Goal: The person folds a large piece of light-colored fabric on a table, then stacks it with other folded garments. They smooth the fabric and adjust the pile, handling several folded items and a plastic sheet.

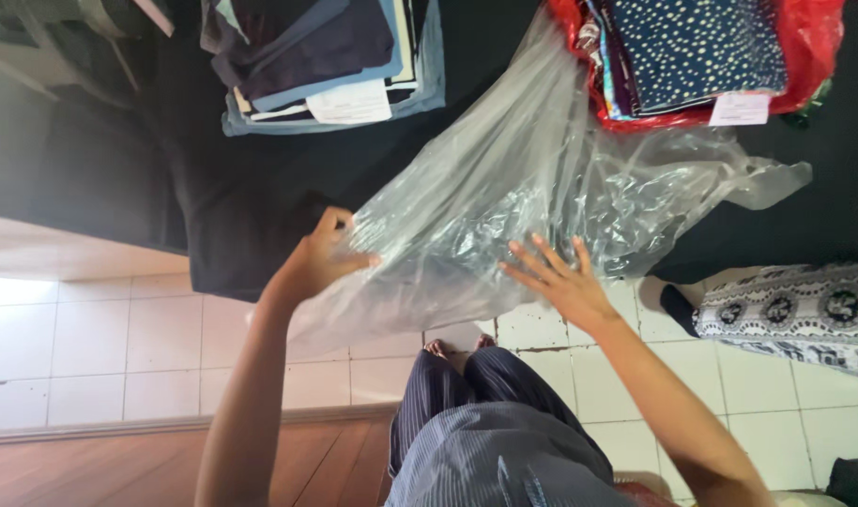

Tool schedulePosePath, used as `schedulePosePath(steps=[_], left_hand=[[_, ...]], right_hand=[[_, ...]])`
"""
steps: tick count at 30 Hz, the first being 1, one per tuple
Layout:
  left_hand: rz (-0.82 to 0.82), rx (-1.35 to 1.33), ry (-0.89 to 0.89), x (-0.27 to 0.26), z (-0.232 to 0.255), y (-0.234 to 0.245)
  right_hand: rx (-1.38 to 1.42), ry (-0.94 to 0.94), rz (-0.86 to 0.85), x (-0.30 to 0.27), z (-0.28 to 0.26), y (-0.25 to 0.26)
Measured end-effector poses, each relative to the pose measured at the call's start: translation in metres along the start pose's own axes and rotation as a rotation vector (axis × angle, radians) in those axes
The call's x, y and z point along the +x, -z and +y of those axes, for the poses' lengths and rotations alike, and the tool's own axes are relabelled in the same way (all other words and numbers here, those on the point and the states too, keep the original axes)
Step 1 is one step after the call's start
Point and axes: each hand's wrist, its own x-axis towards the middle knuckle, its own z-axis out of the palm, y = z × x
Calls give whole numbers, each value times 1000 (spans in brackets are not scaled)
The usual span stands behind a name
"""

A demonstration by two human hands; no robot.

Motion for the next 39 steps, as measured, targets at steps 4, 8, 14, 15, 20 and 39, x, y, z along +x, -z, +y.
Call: schedulePosePath(steps=[4,8,14,15,20,39], left_hand=[[-116,-183,32,2,17,29],[-308,29,-186,6,34,35],[-37,1287,-981,48,27,11],[-65,1241,-996,62,25,8],[-258,899,-701,91,17,-3],[-226,-396,-107,204,25,-63]], right_hand=[[172,-108,326,-12,5,-13],[318,-122,706,-42,-22,-32],[-180,126,541,-29,-20,-62],[-337,83,471,-21,-10,-63],[-489,118,490,-4,24,-49],[1592,-906,983,-56,141,30]])
